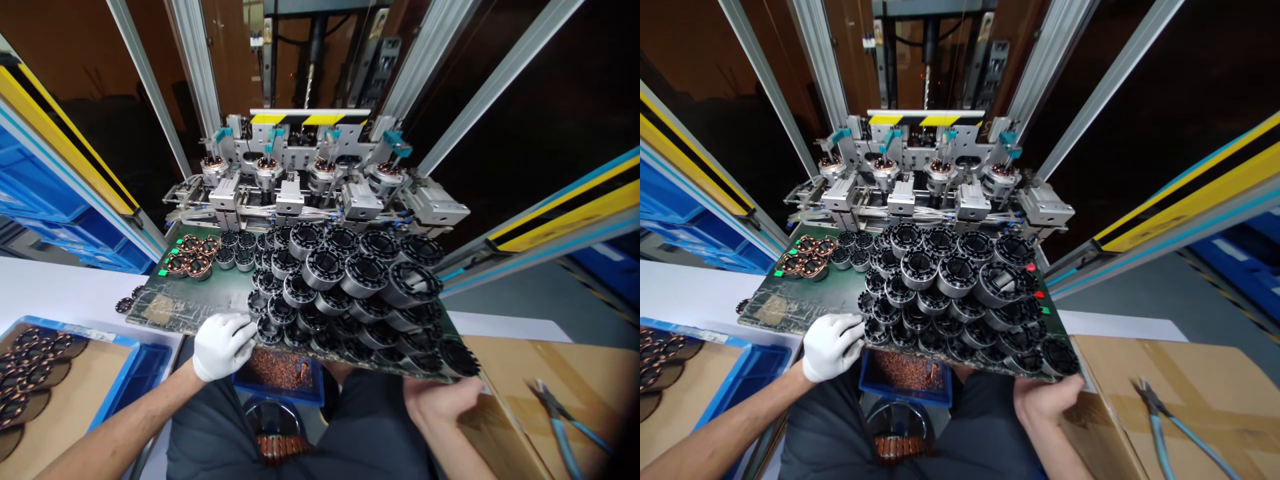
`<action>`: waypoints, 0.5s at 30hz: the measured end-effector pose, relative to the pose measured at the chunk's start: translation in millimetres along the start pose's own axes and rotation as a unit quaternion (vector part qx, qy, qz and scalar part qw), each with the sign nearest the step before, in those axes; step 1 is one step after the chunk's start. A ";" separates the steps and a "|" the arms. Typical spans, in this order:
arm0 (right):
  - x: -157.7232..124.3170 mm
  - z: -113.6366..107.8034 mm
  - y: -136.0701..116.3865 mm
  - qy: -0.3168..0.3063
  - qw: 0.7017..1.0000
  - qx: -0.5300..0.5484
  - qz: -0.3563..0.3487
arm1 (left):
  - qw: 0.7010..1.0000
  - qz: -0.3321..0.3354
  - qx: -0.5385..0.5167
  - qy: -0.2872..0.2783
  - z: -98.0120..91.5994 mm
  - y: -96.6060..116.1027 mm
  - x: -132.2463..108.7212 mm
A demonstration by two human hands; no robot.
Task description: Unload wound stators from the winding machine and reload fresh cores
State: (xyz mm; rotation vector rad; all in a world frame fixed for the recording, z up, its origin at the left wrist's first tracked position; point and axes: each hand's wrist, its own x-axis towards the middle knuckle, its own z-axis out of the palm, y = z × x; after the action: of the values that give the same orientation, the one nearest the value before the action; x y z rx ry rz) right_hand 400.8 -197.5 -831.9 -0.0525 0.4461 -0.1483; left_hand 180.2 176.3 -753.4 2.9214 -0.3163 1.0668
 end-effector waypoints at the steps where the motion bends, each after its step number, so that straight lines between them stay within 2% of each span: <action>1: 0.4 -0.2 0.3 -0.009 1.000 -0.007 -0.005 | 1.000 -0.001 0.000 0.000 0.0 0.0 -0.1; 6: 2.2 -0.3 1.4 -0.015 0.994 -0.086 -0.062 | 1.000 -0.003 0.000 -0.001 0.3 0.3 -0.4; 15: -8.6 12.6 4.9 0.007 1.000 -0.006 -0.004 | 1.000 -0.001 0.001 0.000 -0.3 0.4 0.3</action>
State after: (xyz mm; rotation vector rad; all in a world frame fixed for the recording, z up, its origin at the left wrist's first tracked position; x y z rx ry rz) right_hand 399.2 -191.1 -817.3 -0.0648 0.4604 -0.1538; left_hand 180.2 175.9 -753.0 2.9228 -0.3120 1.0663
